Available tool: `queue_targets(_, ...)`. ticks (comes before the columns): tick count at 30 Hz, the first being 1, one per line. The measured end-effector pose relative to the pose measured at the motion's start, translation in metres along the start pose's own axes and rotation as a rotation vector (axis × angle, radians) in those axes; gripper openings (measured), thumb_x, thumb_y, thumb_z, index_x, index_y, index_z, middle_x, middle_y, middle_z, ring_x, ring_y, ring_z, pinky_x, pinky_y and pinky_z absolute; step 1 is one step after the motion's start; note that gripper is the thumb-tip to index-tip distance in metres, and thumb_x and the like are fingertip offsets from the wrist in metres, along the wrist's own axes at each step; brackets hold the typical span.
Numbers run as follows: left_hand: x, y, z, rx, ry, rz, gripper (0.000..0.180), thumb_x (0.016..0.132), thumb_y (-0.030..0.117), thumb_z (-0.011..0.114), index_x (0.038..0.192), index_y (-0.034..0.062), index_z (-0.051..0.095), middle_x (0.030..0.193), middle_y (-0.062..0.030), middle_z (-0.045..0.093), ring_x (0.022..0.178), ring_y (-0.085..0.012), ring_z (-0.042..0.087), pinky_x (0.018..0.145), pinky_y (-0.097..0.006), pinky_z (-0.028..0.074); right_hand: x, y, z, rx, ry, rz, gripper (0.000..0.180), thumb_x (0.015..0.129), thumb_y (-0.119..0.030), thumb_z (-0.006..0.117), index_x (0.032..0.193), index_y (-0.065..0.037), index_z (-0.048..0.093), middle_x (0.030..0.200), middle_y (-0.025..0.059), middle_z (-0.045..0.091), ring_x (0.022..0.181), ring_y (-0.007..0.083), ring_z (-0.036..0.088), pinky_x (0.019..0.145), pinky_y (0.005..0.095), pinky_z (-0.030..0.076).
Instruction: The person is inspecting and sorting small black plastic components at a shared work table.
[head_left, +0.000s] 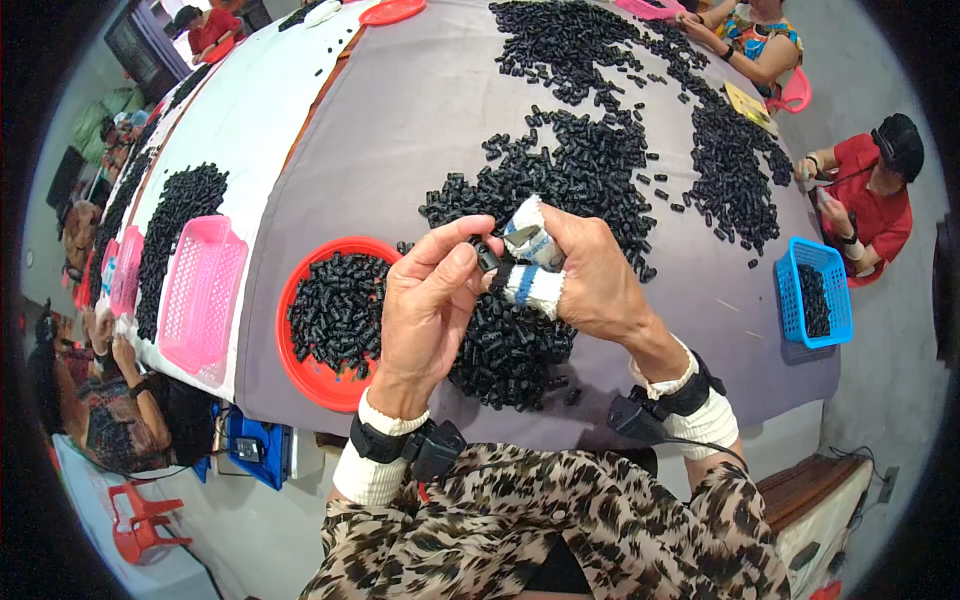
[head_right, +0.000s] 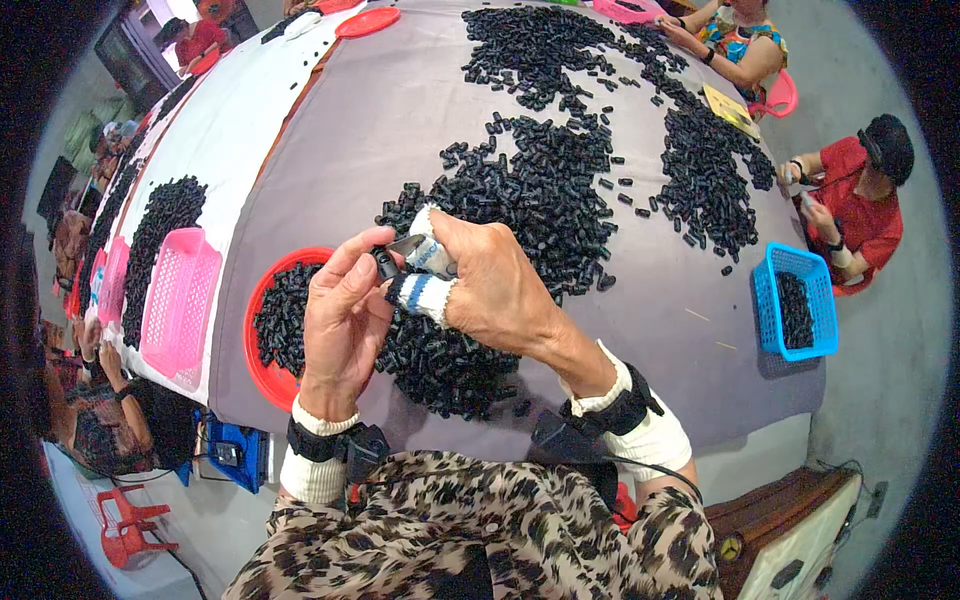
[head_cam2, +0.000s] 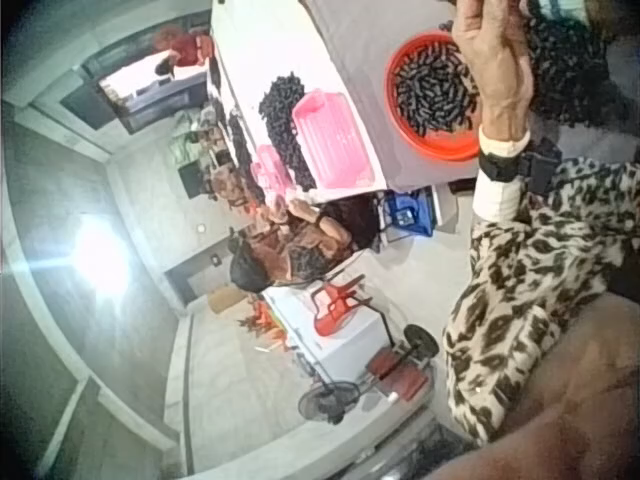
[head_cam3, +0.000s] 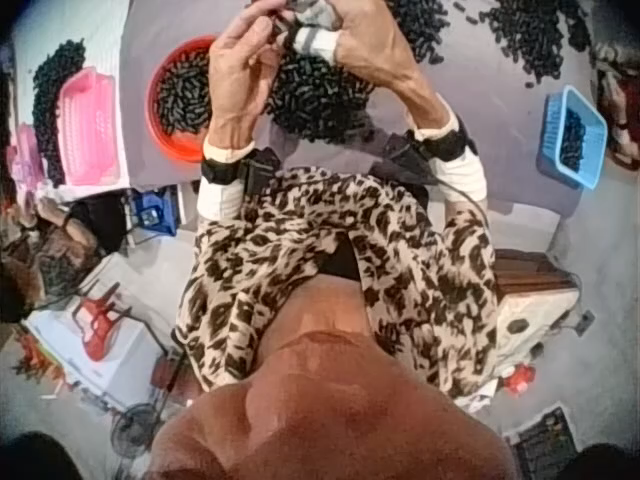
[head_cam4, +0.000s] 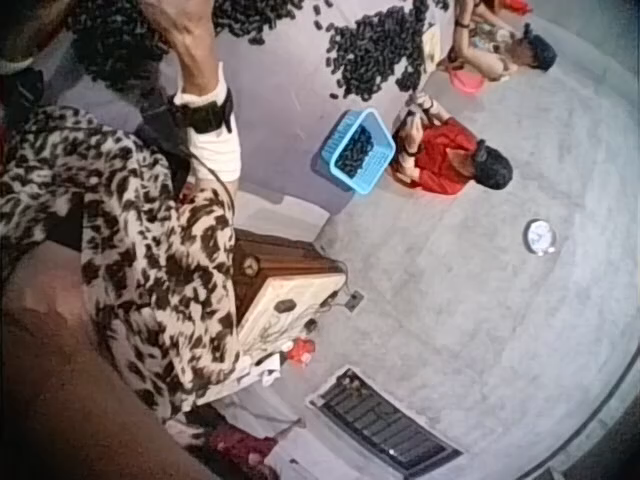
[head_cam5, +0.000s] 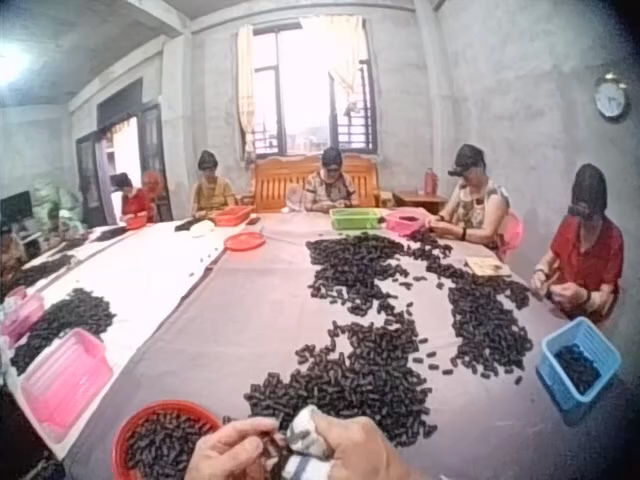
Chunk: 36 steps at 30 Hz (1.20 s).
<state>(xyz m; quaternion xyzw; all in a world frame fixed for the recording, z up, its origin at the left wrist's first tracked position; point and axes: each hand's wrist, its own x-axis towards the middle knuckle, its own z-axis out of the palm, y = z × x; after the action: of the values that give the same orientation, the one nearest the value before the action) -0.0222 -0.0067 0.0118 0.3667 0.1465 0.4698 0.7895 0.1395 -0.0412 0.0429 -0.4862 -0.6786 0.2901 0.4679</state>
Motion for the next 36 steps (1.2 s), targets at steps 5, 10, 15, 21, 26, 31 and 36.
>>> queue_targets(5,0.001,-0.004,0.001,-0.053,0.002,-0.004,0.031,0.085,0.004,0.056,0.114,-0.0038,0.051,0.099,-0.0106,0.060,0.089,-0.0141,0.058,0.079,-0.025,0.048,-0.001,-0.002,-0.004,-0.013,-0.041,0.052,0.027,0.071,-0.016,0.072,0.086,-0.002,0.054,0.064,0.0018,0.052,0.057,0.0065,0.046,0.053,0.0238,0.040)
queue_targets(10,0.001,-0.007,-0.005,-0.187,-0.048,-0.036,0.031,0.084,0.002,0.056,0.114,-0.0023,0.051,0.099,-0.0120,0.060,0.088,-0.0162,0.060,0.076,-0.025,0.050,0.002,0.008,0.000,0.035,-0.082,0.042,0.033,0.071,-0.028,0.069,0.079,0.000,0.053,0.063,0.0130,0.055,0.055,0.0230,0.054,0.053,0.0330,0.042)
queue_targets(15,0.003,-0.011,-0.004,-0.230,-0.019,-0.074,0.028,0.084,0.001,0.055,0.112,-0.0015,0.052,0.098,-0.0118,0.061,0.086,-0.0157,0.061,0.070,-0.024,0.051,0.003,0.007,-0.005,0.046,-0.127,0.064,0.033,0.069,-0.028,0.069,0.079,0.000,0.053,0.063,0.0120,0.055,0.056,0.0236,0.054,0.054,0.0341,0.042)
queue_targets(21,0.004,-0.013,-0.006,-0.166,-0.021,-0.095,0.027,0.084,0.002,0.055,0.111,-0.0010,0.053,0.098,-0.0103,0.061,0.084,-0.0137,0.060,0.068,-0.024,0.051,0.007,0.008,-0.009,-0.053,-0.201,0.055,0.037,0.068,-0.030,0.069,0.077,0.001,0.052,0.064,0.0148,0.055,0.058,0.0296,0.055,0.055,0.0371,0.042)
queue_targets(26,0.004,-0.012,-0.004,-0.087,-0.001,-0.084,0.027,0.084,0.003,0.057,0.110,-0.0017,0.053,0.096,-0.0081,0.061,0.078,-0.0105,0.059,0.064,-0.021,0.049,0.009,0.010,-0.012,-0.075,-0.237,0.053,0.038,0.068,-0.030,0.068,0.073,0.002,0.050,0.064,0.0171,0.054,0.059,0.0319,0.056,0.056,0.0383,0.042)
queue_targets(31,0.004,-0.010,-0.005,-0.046,-0.011,-0.102,0.027,0.084,0.004,0.057,0.109,-0.0019,0.054,0.095,-0.0073,0.061,0.076,-0.0094,0.058,0.063,-0.021,0.049,0.010,0.014,-0.011,-0.080,-0.269,0.051,0.035,0.068,-0.028,0.066,0.072,0.003,0.050,0.064,0.0174,0.055,0.059,0.0320,0.056,0.056,0.0381,0.042)
queue_targets(36,0.003,-0.009,0.001,-0.024,0.039,-0.111,0.026,0.084,0.005,0.057,0.109,-0.0019,0.055,0.093,-0.0064,0.061,0.074,-0.0085,0.057,0.062,-0.021,0.048,0.009,0.014,-0.011,-0.102,-0.288,0.057,0.035,0.069,-0.028,0.065,0.071,0.003,0.049,0.064,0.0177,0.055,0.061,0.0334,0.057,0.057,0.0385,0.043)
